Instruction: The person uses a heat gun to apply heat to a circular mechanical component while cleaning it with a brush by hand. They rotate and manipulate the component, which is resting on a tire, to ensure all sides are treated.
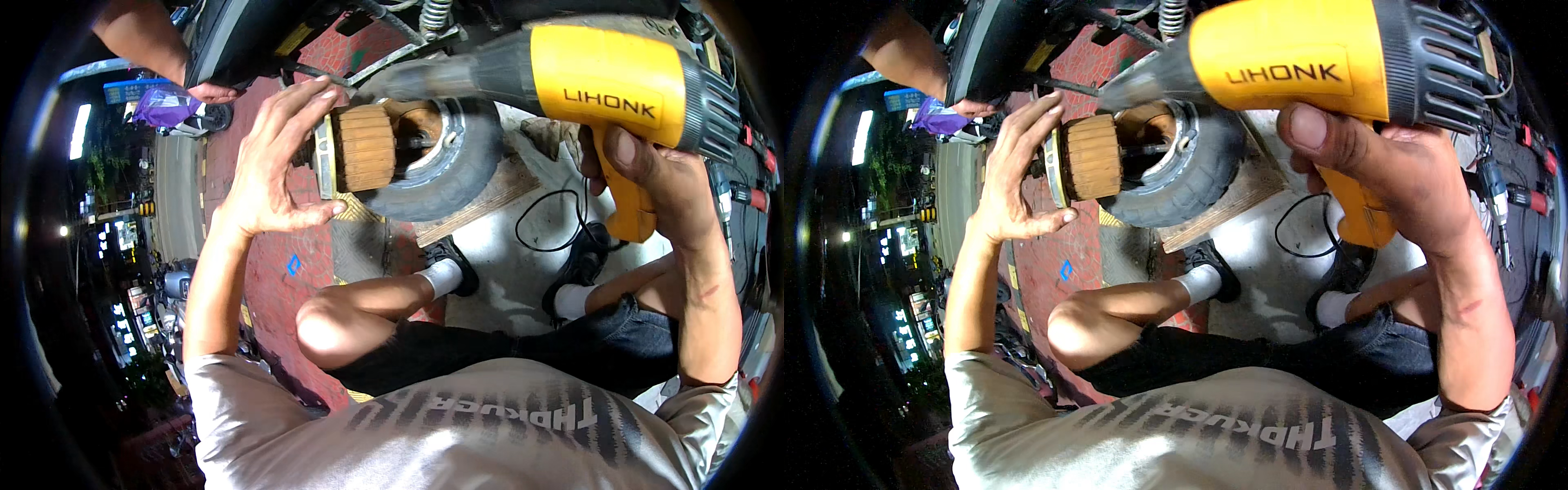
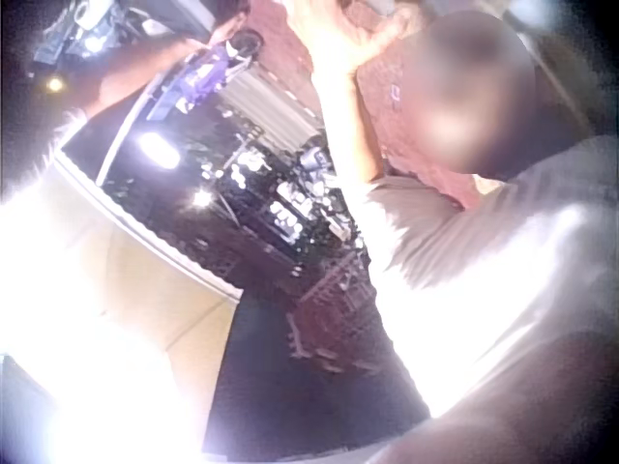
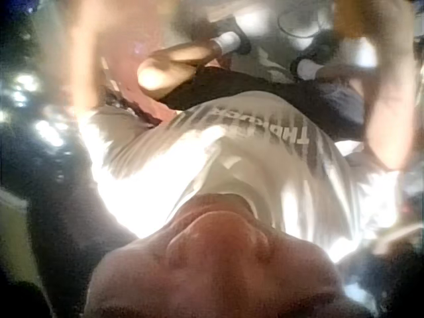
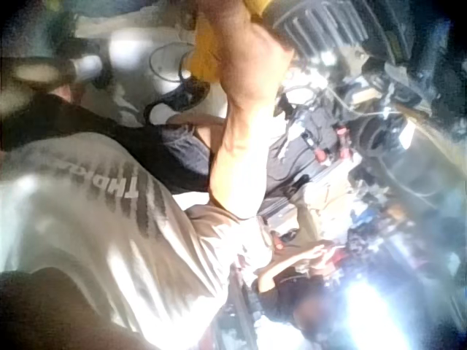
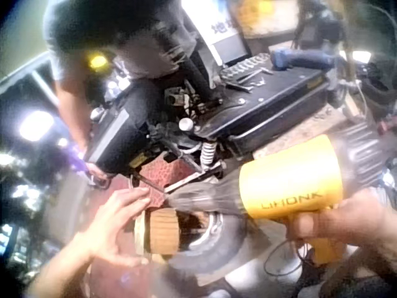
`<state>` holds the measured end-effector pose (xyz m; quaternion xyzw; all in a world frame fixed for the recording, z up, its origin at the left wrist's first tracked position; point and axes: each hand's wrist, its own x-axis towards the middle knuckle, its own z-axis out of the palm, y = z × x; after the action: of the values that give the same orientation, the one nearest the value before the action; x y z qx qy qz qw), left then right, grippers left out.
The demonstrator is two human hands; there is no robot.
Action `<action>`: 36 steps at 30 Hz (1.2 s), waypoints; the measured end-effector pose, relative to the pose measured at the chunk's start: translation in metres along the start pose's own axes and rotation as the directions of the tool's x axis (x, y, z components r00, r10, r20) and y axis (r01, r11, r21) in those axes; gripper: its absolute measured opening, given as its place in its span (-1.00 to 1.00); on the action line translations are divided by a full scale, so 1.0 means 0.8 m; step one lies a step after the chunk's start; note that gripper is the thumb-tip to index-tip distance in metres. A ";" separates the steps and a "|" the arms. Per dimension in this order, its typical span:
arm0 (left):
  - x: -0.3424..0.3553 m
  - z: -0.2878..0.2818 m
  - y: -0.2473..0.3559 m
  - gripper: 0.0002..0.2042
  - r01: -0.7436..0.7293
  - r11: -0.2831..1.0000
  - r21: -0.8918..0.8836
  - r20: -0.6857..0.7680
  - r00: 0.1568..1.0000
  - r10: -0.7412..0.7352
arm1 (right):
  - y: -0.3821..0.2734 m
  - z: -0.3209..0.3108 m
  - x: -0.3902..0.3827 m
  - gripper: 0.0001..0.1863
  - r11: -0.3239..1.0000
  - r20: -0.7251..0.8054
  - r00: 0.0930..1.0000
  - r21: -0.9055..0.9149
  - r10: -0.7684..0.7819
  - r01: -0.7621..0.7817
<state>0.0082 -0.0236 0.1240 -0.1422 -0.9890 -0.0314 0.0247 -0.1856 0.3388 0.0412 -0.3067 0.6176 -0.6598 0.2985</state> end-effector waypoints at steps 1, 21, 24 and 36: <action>-0.004 -0.001 0.006 0.03 0.021 0.998 0.052 -0.032 0.999 -0.020 | -0.001 -0.004 0.003 -0.36 0.999 -0.009 1.000 -0.038 -0.010 0.009; -0.047 0.068 0.080 -0.04 0.531 0.625 -0.572 -0.217 0.636 -0.740 | 0.076 -0.055 -0.011 -0.14 0.928 -0.015 0.934 0.114 0.358 -0.354; -0.050 0.071 0.076 -0.06 0.529 0.626 -0.573 -0.218 0.638 -0.739 | 0.082 -0.060 0.000 -0.19 0.917 0.063 0.922 0.101 0.382 -0.387; -0.047 0.072 0.084 -0.19 0.594 0.597 -0.540 -0.258 0.558 -0.789 | 0.106 -0.007 -0.004 -0.28 0.824 0.007 0.921 0.443 0.390 -0.353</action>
<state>0.0611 0.0344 0.0683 0.2782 -0.8951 -0.2695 0.2209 -0.1864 0.3402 -0.0442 -0.0780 0.5140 -0.7223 0.4560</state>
